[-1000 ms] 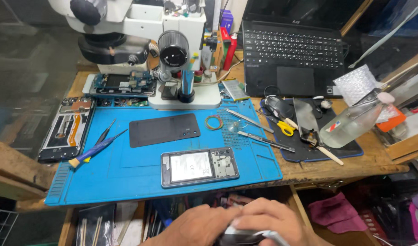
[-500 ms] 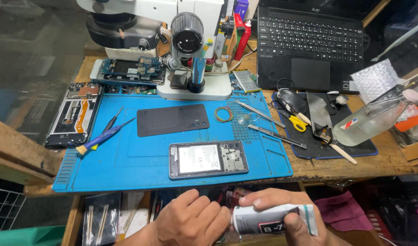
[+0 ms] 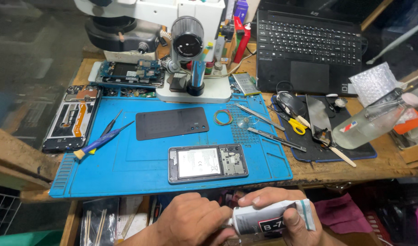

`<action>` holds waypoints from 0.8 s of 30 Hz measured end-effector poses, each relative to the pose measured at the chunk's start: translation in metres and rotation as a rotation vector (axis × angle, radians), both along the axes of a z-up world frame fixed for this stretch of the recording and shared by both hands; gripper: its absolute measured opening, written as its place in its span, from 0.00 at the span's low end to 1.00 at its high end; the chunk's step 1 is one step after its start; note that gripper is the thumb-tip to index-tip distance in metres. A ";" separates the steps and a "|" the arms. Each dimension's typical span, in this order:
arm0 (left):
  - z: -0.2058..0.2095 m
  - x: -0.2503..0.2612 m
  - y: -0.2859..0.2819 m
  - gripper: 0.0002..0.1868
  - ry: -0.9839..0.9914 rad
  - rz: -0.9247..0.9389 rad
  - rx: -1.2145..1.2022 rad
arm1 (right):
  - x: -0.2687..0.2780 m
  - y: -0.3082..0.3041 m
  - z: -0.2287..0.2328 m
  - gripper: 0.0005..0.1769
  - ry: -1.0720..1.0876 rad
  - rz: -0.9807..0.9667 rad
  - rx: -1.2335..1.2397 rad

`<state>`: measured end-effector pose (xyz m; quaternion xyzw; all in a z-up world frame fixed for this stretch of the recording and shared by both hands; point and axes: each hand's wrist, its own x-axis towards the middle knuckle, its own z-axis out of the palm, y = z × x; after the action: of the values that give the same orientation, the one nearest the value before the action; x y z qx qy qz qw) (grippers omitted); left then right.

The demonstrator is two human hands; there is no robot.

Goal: The person applies adhesive to the internal frame of a disassembled smartphone, then aligns and presses the back cover into place. They inspect the edges and seams, briefly separate the cover to check alignment, and reapply adhesive to the frame before reseating the back cover.

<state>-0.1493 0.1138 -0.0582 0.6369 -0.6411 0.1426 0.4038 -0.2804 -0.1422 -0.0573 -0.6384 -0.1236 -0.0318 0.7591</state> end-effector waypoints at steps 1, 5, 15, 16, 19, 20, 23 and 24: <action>0.003 0.000 0.001 0.14 0.034 0.001 -0.017 | 0.001 0.000 0.002 0.34 -0.025 -0.012 -0.033; 0.006 0.001 -0.001 0.09 0.158 -0.026 -0.020 | 0.000 -0.002 0.016 0.35 -0.027 0.043 -0.013; 0.005 0.000 -0.003 0.11 0.264 0.027 -0.198 | 0.016 0.001 -0.006 0.32 -0.221 -0.007 -0.079; 0.007 -0.001 -0.003 0.13 0.271 0.027 -0.190 | 0.016 0.001 -0.010 0.32 -0.217 -0.021 -0.045; 0.010 0.000 -0.004 0.12 0.237 0.017 -0.156 | 0.016 -0.002 -0.018 0.32 -0.242 -0.067 -0.081; 0.009 -0.001 -0.005 0.10 0.218 0.017 -0.145 | 0.013 -0.002 -0.019 0.33 -0.234 -0.062 -0.073; 0.007 -0.002 -0.006 0.09 0.123 0.045 -0.138 | 0.012 -0.002 -0.021 0.34 -0.241 -0.055 -0.069; 0.006 -0.002 -0.006 0.09 0.115 0.051 -0.137 | 0.012 -0.002 -0.022 0.34 -0.255 -0.060 -0.078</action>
<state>-0.1512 0.1075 -0.0522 0.6311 -0.5892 0.1594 0.4787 -0.2687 -0.1441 -0.0793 -0.6615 -0.2012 -0.1307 0.7105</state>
